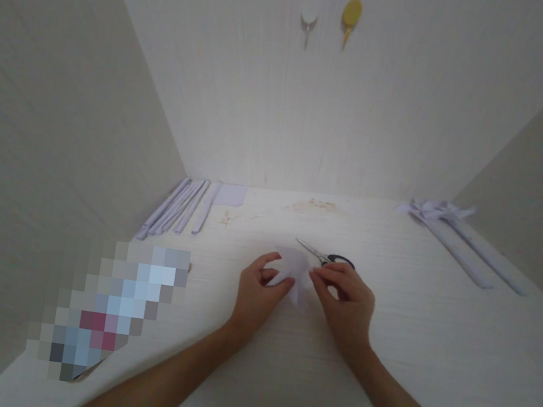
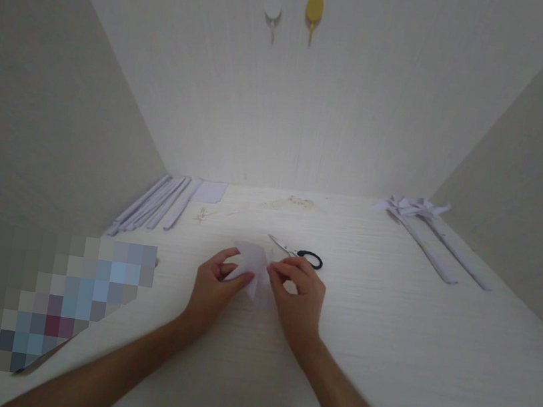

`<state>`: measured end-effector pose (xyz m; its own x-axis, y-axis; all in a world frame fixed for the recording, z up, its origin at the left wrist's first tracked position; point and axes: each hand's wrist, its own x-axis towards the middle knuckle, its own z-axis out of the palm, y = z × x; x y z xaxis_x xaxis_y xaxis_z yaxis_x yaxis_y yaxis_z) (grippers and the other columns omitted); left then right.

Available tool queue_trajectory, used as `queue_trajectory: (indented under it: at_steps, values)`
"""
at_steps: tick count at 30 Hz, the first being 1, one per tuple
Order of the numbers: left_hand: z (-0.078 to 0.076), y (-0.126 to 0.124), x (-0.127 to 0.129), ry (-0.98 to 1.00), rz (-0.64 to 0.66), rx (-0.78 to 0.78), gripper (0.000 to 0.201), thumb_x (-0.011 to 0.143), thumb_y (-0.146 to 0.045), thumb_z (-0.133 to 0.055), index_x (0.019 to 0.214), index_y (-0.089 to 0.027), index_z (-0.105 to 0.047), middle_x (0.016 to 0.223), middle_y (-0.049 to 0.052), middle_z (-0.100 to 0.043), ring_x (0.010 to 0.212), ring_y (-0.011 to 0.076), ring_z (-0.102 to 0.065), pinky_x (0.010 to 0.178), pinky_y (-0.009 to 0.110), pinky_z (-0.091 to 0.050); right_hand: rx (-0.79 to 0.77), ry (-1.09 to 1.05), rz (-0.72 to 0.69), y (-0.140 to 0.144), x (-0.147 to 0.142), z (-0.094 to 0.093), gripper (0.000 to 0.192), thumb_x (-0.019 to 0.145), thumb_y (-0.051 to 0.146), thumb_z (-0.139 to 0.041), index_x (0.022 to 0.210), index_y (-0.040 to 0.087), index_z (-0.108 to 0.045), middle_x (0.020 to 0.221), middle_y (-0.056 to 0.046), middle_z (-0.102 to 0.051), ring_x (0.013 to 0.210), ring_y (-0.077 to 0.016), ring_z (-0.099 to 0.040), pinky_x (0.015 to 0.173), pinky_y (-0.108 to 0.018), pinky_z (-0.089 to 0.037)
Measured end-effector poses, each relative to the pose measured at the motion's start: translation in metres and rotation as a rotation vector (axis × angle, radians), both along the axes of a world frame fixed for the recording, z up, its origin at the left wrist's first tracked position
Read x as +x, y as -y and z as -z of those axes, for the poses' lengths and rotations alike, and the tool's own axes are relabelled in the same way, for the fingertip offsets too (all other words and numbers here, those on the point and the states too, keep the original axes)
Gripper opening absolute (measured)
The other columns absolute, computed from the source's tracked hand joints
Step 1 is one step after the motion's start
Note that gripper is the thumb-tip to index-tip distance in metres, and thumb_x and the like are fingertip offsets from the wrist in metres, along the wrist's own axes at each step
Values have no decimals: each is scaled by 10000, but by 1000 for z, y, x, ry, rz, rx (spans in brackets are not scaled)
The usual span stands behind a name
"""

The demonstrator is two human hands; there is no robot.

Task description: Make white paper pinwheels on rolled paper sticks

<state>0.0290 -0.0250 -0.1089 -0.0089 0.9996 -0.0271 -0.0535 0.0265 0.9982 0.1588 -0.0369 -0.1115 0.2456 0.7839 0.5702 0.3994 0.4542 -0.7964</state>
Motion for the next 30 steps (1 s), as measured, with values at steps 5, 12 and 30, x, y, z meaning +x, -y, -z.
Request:
queue_trajectory:
  at_steps: [5,12,30]
  values:
    - [-4,0,0,14,10,12,451,561,-213,-638,975,-101,-498,565,3,-610,500,115,-564,483,194,-427,162,414,-103,7,-4,2,193,744,128,-482,830,216,-631,748,-49,-577,691,-135,-546,600,-257,-481]
    - [1,0,-2,43,4,18,467,561,-230,-647,987,-111,-497,594,11,-620,524,127,-578,506,207,-440,136,524,-145,3,0,4,254,778,125,-420,926,222,-603,815,-70,-562,749,-151,-535,645,-280,-482]
    - [-3,-2,-4,119,7,-16,505,578,-237,-650,1037,-109,-484,660,28,-646,566,138,-595,544,229,-457,104,677,-191,4,-2,-2,312,808,101,-325,993,150,-572,825,-108,-521,754,-168,-493,642,-283,-460]
